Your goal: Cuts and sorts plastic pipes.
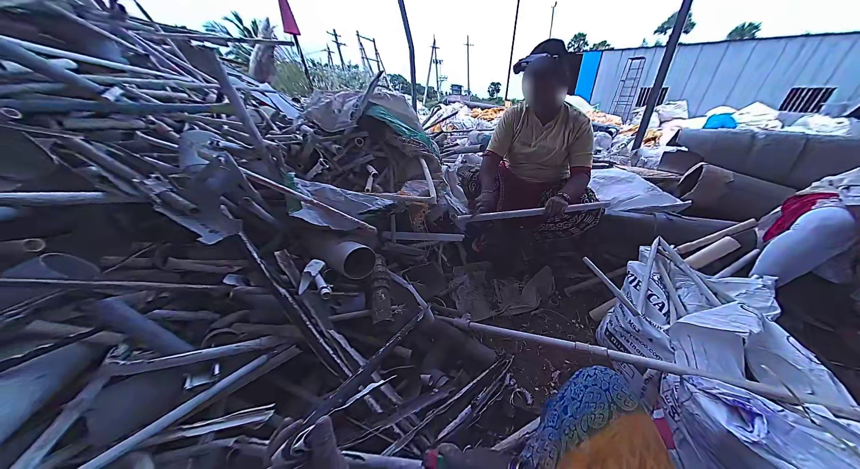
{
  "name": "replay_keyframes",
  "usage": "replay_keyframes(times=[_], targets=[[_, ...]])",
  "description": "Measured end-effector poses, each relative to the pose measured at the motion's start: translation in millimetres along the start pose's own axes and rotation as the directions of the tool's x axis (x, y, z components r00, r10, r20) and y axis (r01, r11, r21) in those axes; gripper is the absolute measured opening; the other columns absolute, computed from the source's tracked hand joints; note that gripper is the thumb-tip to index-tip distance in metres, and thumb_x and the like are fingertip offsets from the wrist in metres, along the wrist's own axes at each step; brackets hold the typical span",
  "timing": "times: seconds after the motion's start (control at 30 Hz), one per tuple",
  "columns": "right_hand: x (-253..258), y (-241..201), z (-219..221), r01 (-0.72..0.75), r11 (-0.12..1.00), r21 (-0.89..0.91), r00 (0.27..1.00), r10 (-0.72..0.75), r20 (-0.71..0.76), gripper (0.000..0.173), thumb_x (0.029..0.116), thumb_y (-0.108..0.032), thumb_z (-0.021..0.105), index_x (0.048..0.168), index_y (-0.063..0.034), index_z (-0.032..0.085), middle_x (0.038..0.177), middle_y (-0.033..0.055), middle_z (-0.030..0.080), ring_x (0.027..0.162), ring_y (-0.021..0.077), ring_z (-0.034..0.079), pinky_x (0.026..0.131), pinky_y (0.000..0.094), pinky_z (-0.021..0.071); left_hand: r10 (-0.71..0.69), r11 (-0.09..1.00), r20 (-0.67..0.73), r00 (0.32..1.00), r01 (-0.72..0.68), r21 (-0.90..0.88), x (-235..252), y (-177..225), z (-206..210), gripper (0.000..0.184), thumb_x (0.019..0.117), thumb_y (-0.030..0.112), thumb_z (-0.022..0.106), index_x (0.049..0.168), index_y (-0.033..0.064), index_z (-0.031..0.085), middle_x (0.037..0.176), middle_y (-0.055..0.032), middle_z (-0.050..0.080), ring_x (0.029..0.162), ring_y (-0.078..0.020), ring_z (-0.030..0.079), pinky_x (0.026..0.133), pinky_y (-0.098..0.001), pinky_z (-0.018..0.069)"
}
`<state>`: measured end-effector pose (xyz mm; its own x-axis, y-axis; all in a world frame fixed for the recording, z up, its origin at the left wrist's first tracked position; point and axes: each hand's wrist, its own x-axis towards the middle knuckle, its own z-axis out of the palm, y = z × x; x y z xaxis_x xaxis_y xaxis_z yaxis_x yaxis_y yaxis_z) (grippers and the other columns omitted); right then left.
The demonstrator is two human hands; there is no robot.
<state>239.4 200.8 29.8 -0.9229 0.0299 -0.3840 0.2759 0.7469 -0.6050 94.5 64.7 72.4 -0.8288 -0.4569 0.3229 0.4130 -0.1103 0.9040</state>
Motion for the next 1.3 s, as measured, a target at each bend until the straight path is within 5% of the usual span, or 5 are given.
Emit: replay_keyframes(times=[0.23, 0.7, 0.9, 1.1, 1.3], targets=[[18, 23, -9, -0.159, 0.987, -0.027, 0.985, 0.161, 0.061, 0.058, 0.1112, -0.035, 0.042, 0.159, -0.0041, 0.030, 0.125, 0.0319, 0.064, 0.118, 0.0472, 0.064, 0.101, 0.0626, 0.0482, 0.074, 0.996, 0.119, 0.990, -0.079, 0.031, 5, -39, -3, 0.082, 0.0763, 0.041, 0.074, 0.121, -0.0224, 0.048, 0.121, -0.0224, 0.059, 0.111, 0.0008, 0.055, 0.099, -0.0127, 0.0415], [35, 5, 13, -0.130, 0.985, -0.111, 0.990, 0.135, 0.040, 0.058, 0.1109, -0.029, 0.040, 0.157, 0.0030, 0.028, 0.119, 0.0296, 0.066, 0.110, 0.0424, 0.067, 0.100, 0.0540, 0.0499, -0.197, 0.941, 0.086, 0.977, 0.213, -0.262, 14, -36, -14, 0.036, 0.0801, 0.003, 0.071, 0.114, 0.0020, 0.060, 0.113, -0.0004, 0.065, 0.104, -0.0051, 0.062, 0.092, -0.0254, 0.0530], [89, 64, 14, -0.487, 0.860, -0.148, 0.859, 0.503, 0.098, 0.052, 0.1125, -0.032, 0.036, 0.152, 0.0020, 0.033, 0.133, 0.0290, 0.060, 0.119, 0.0392, 0.063, 0.101, 0.0534, 0.0487, -0.241, 0.916, 0.099, 0.965, 0.260, -0.306, 19, -37, -19, 0.037, 0.0802, 0.004, 0.071, 0.115, 0.0057, 0.059, 0.110, -0.0011, 0.067, 0.103, -0.0091, 0.066, 0.091, -0.0293, 0.0559], [54, 11, 22, -0.065, 0.995, -0.070, 0.997, 0.067, 0.024, 0.054, 0.1100, -0.025, 0.040, 0.152, 0.0087, 0.033, 0.117, 0.0299, 0.066, 0.108, 0.0400, 0.068, 0.099, 0.0512, 0.0507, -0.209, 0.931, 0.084, 0.974, 0.225, -0.288, 23, -40, -20, 0.035, 0.0832, 0.002, 0.070, 0.116, 0.0077, 0.059, 0.111, 0.0023, 0.067, 0.102, -0.0065, 0.066, 0.091, -0.0280, 0.0561], [96, 62, 20, -0.507, 0.862, -0.008, 0.857, 0.505, 0.102, 0.050, 0.1136, -0.033, 0.033, 0.148, 0.0038, 0.036, 0.126, 0.0291, 0.060, 0.111, 0.0380, 0.064, 0.097, 0.0517, 0.0492, -0.195, 0.941, 0.092, 0.976, 0.213, -0.262, 24, -40, -17, 0.037, 0.0858, 0.005, 0.073, 0.118, 0.0091, 0.057, 0.107, 0.0042, 0.067, 0.100, -0.0050, 0.067, 0.091, -0.0273, 0.0571]])
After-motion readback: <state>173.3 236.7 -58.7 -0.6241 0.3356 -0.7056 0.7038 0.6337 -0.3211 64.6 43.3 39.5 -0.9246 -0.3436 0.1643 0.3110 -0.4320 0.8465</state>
